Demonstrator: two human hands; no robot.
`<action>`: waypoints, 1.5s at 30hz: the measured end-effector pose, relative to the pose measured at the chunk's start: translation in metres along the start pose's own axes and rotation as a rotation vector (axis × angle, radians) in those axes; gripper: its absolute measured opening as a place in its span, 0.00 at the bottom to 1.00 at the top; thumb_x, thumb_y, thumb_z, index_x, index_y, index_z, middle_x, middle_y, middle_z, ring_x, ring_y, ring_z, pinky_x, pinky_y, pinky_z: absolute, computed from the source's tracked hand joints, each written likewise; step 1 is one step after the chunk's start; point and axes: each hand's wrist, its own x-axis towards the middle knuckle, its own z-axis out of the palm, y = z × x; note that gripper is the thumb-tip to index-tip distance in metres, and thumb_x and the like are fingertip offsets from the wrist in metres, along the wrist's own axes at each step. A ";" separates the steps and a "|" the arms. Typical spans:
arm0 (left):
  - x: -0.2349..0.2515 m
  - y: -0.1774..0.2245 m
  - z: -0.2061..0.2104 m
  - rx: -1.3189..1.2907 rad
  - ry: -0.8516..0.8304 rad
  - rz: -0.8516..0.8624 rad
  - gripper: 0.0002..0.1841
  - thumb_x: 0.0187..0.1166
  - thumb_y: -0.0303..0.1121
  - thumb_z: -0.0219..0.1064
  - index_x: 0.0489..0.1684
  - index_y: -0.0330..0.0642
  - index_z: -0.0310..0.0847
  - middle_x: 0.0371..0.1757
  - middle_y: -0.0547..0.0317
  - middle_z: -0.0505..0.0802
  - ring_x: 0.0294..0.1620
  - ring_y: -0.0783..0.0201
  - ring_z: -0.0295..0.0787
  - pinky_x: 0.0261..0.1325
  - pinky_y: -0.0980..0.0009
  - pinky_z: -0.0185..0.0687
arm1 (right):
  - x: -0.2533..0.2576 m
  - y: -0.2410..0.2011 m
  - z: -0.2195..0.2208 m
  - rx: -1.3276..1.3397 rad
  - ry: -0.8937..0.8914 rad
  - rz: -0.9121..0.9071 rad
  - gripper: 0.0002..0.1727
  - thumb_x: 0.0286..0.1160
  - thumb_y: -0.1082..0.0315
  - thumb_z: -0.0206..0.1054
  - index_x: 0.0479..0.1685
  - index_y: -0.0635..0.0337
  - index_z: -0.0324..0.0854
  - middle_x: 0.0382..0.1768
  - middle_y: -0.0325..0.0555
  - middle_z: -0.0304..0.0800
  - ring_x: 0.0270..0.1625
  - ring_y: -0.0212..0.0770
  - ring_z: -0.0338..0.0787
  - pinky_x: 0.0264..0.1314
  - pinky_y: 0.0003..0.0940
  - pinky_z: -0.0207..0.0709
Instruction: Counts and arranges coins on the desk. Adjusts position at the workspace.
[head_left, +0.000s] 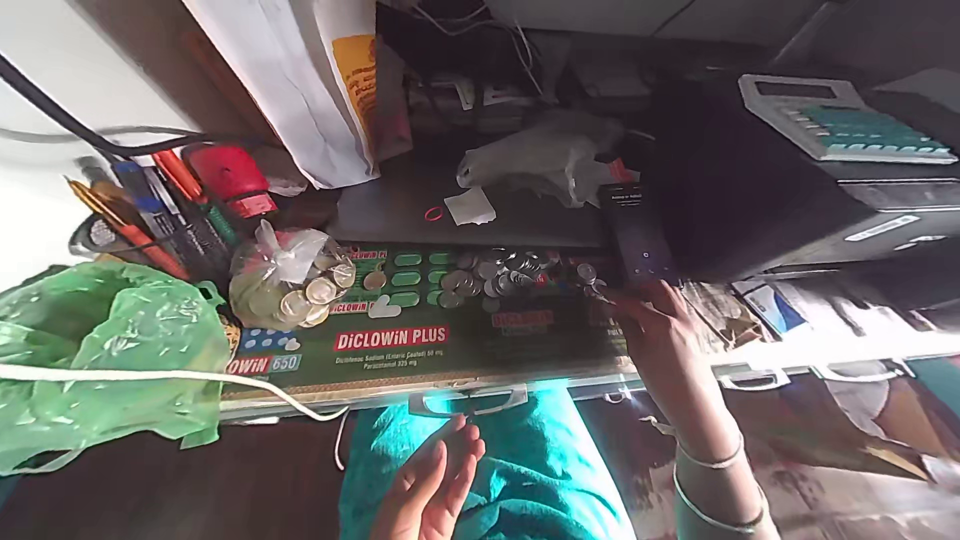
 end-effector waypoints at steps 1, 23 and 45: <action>-0.001 0.000 0.001 0.003 0.005 0.002 0.14 0.86 0.26 0.59 0.61 0.35 0.88 0.57 0.48 0.96 0.58 0.59 0.95 0.66 0.70 0.88 | 0.001 0.003 -0.002 -0.028 0.039 0.019 0.14 0.79 0.72 0.63 0.50 0.57 0.95 0.49 0.61 0.88 0.57 0.61 0.86 0.59 0.53 0.80; 0.005 -0.008 0.000 0.008 0.005 -0.020 0.16 0.89 0.25 0.52 0.60 0.36 0.88 0.57 0.48 0.96 0.59 0.60 0.95 0.66 0.70 0.88 | 0.016 0.051 -0.001 -0.247 0.270 0.225 0.15 0.74 0.80 0.57 0.48 0.64 0.91 0.57 0.76 0.82 0.67 0.78 0.77 0.71 0.69 0.68; 0.011 -0.013 -0.017 0.007 0.055 -0.059 0.16 0.90 0.26 0.51 0.60 0.37 0.86 0.56 0.50 0.96 0.58 0.61 0.95 0.66 0.70 0.88 | 0.015 0.051 0.001 -0.274 0.199 0.304 0.26 0.65 0.83 0.65 0.64 0.55 0.89 0.66 0.80 0.76 0.72 0.82 0.73 0.69 0.75 0.66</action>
